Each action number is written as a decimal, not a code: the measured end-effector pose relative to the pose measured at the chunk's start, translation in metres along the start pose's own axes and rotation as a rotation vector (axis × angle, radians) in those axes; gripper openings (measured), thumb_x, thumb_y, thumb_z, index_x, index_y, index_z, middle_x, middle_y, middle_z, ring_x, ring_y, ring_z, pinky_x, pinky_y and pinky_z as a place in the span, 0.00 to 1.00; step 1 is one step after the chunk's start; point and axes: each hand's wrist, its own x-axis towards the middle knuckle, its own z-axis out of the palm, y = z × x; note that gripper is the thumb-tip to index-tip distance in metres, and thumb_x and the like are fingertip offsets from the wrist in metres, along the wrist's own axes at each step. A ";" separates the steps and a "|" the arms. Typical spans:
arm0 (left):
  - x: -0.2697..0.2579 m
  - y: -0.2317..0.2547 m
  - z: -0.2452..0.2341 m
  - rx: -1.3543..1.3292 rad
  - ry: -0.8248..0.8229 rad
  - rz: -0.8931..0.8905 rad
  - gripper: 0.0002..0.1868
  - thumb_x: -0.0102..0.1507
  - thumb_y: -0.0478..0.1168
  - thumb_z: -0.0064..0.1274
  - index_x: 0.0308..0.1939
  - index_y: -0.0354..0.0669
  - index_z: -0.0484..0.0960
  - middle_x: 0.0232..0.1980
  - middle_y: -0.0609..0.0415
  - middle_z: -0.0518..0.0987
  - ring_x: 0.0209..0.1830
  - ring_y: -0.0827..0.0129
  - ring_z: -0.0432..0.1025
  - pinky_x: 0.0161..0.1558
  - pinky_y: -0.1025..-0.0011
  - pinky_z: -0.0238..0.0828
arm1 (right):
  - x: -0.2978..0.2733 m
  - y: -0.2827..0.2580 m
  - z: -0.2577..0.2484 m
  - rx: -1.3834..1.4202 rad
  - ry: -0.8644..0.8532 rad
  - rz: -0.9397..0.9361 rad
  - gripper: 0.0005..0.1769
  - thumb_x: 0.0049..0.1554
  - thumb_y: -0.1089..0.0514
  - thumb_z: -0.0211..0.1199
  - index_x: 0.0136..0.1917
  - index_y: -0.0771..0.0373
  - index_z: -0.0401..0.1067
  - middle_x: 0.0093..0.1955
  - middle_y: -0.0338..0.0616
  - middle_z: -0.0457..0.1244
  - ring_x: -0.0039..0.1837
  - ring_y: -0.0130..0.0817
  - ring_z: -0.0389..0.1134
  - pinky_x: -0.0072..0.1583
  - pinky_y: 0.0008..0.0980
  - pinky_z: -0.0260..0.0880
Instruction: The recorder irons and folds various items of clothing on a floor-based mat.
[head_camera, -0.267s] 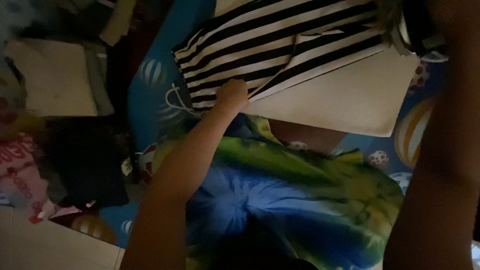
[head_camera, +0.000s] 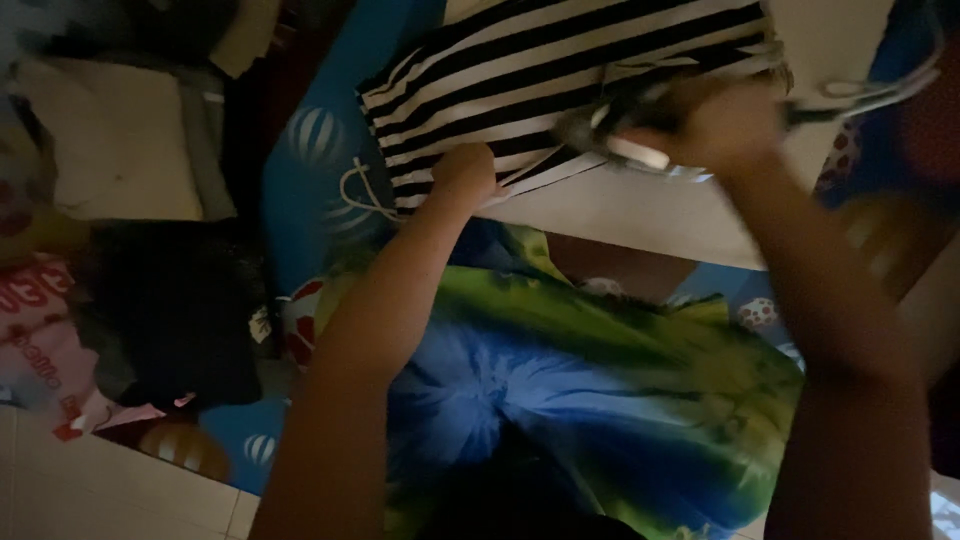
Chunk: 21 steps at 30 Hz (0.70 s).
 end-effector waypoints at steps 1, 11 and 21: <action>0.002 -0.003 -0.001 -0.003 -0.009 0.007 0.38 0.53 0.60 0.73 0.52 0.33 0.82 0.50 0.38 0.82 0.49 0.46 0.78 0.48 0.49 0.77 | 0.008 -0.029 0.011 -0.199 -0.083 -0.032 0.47 0.51 0.13 0.55 0.51 0.57 0.83 0.33 0.46 0.68 0.29 0.35 0.67 0.28 0.38 0.64; -0.012 0.022 0.005 0.065 0.072 -0.038 0.29 0.57 0.52 0.68 0.54 0.36 0.82 0.58 0.37 0.79 0.57 0.44 0.74 0.57 0.46 0.73 | -0.025 -0.027 0.039 -0.109 0.155 -0.095 0.41 0.54 0.18 0.65 0.41 0.61 0.75 0.32 0.44 0.64 0.32 0.36 0.65 0.35 0.36 0.63; 0.009 0.074 0.056 0.312 0.606 0.682 0.17 0.70 0.36 0.48 0.62 0.37 0.82 0.70 0.43 0.72 0.70 0.52 0.66 0.70 0.52 0.64 | -0.017 0.062 0.069 -0.279 0.217 -0.043 0.43 0.59 0.15 0.56 0.40 0.58 0.74 0.32 0.42 0.65 0.31 0.33 0.64 0.37 0.33 0.64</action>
